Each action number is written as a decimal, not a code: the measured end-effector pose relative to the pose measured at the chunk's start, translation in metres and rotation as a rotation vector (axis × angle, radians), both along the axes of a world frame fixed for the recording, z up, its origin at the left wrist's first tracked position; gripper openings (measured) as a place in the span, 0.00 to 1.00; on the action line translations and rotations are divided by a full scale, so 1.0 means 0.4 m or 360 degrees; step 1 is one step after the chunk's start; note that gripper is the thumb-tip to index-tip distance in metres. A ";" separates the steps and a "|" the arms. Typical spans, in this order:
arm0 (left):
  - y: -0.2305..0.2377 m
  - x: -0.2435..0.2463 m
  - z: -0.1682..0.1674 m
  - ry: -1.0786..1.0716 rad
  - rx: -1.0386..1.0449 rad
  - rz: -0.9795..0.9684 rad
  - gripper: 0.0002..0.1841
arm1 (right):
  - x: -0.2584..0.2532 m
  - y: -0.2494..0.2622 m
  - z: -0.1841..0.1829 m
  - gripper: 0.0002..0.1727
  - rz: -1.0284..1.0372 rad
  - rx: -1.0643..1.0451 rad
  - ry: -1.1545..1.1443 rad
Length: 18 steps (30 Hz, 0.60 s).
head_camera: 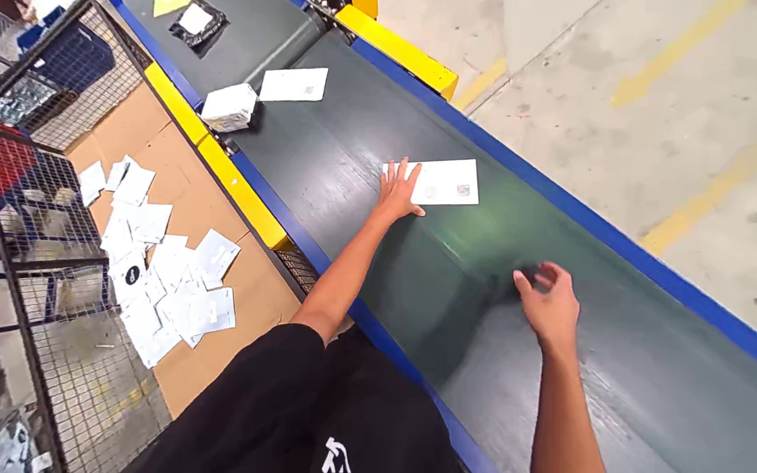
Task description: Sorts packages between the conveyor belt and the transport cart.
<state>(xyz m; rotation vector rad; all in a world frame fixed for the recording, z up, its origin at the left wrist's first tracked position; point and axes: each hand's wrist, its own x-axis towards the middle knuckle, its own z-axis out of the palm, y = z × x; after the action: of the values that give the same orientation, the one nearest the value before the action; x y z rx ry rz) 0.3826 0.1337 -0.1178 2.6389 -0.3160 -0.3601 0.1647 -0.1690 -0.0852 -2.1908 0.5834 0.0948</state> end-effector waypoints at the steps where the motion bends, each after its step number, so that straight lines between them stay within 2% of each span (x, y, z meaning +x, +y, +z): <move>1: -0.023 0.014 -0.001 0.0034 0.0020 -0.0004 0.69 | 0.057 0.010 0.003 0.41 0.0042 -0.0028 0.0016; 3: -0.078 0.022 0.016 0.0073 0.0093 -0.0052 0.71 | 0.150 0.028 -0.009 0.42 0.0088 -0.0101 0.0004; 6: -0.144 0.011 0.032 0.0168 0.0166 -0.0150 0.69 | 0.218 0.059 -0.049 0.43 0.0099 -0.0200 -0.0062; 8: -0.165 0.003 0.023 0.0221 0.0171 -0.0211 0.64 | 0.224 0.085 -0.079 0.43 0.0077 -0.0166 -0.0104; 10: -0.168 0.001 0.021 0.0289 0.0112 -0.0264 0.53 | 0.202 0.106 -0.102 0.42 0.0088 -0.0102 -0.0171; 12: -0.144 0.023 0.027 0.0377 0.0043 -0.0367 0.40 | 0.168 0.116 -0.113 0.42 0.0121 -0.0053 -0.0268; 14: -0.091 0.069 0.031 0.0339 0.0049 -0.0537 0.32 | 0.119 0.116 -0.118 0.42 0.0150 -0.0083 -0.0331; 16: -0.020 0.149 0.041 0.0223 0.0132 -0.0633 0.31 | 0.068 0.114 -0.124 0.40 0.0119 -0.0182 -0.0341; 18: 0.049 0.234 0.071 0.0121 0.0311 -0.0554 0.34 | 0.026 0.120 -0.134 0.37 0.0085 -0.0318 -0.0343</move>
<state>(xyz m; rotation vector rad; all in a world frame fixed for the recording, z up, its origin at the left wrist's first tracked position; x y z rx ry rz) 0.4762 0.1532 -0.0892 2.7471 -0.7536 -0.6303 0.1751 -0.1209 -0.1389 -2.3714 0.4279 -0.1767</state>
